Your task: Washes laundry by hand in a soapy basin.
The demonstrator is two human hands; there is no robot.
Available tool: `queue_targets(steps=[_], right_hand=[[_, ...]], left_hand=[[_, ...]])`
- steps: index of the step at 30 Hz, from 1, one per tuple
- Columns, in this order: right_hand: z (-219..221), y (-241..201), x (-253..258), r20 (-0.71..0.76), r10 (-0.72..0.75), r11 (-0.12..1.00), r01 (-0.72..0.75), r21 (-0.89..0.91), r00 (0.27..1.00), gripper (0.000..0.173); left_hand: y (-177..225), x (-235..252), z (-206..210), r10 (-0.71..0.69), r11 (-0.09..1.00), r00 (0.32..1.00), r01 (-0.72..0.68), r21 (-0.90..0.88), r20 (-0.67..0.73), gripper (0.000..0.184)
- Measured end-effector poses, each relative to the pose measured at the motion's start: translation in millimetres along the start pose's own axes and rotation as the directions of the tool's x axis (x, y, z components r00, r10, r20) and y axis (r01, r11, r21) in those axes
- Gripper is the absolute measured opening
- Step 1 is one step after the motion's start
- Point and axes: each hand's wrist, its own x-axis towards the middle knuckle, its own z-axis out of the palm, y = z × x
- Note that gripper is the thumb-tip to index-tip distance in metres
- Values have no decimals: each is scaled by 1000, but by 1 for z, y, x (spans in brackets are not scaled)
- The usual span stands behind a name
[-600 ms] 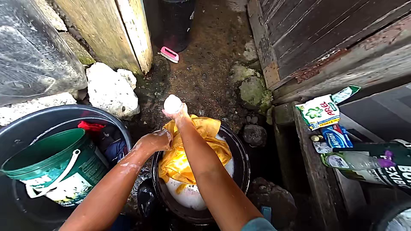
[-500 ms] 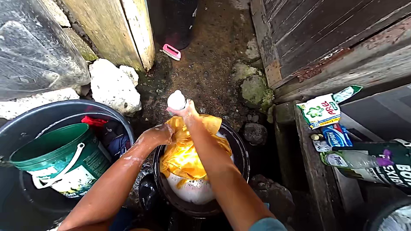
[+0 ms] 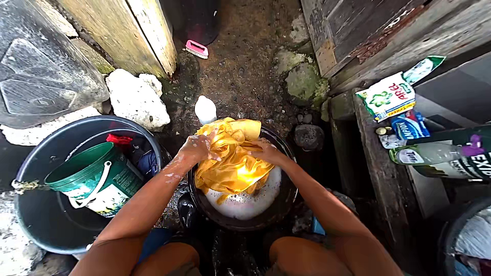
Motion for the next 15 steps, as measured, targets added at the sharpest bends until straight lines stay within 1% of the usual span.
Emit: queue_targets(steps=[2,3,4,5,6,7,8,9,10,11,13,15], right_hand=[[28,23,-2,-70,-24,999,22,-42,997,88],[38,30,-6,-77,-30,996,23,-90,997,99],[45,37,-11,-90,-44,989,31,-143,995,104],[51,45,-15,-115,-71,980,47,-193,991,104],[56,51,-18,-148,-97,971,61,-233,984,97],[59,54,-21,-181,-120,966,73,-246,976,83],[62,56,-24,-202,-134,970,87,-228,970,66],[63,57,-26,-219,-135,976,92,-195,966,50],[63,58,-29,-236,-131,984,98,-148,963,37],[63,59,-30,-245,-117,991,96,-96,962,29],[58,64,-30,-222,-79,996,84,14,972,25],[53,69,-29,-189,-78,987,103,127,979,28]], left_hand=[[2,2,4,-9,999,999,8,48,35,112],[3,5,5,-16,998,999,12,64,49,111],[5,8,9,-19,997,998,15,82,55,108],[6,12,14,-19,995,998,13,101,53,99],[6,14,19,-1,993,1000,-2,116,28,81],[6,14,24,21,992,1000,-20,124,-12,58],[6,13,24,32,992,999,-27,123,-43,41],[7,11,20,29,992,998,-22,127,-50,32],[8,10,15,8,991,999,-2,137,-38,30],[8,8,10,-17,991,1000,20,134,-26,30],[3,2,-1,-53,993,998,55,103,-18,29],[-7,-7,-8,-37,998,998,39,55,-48,28]])
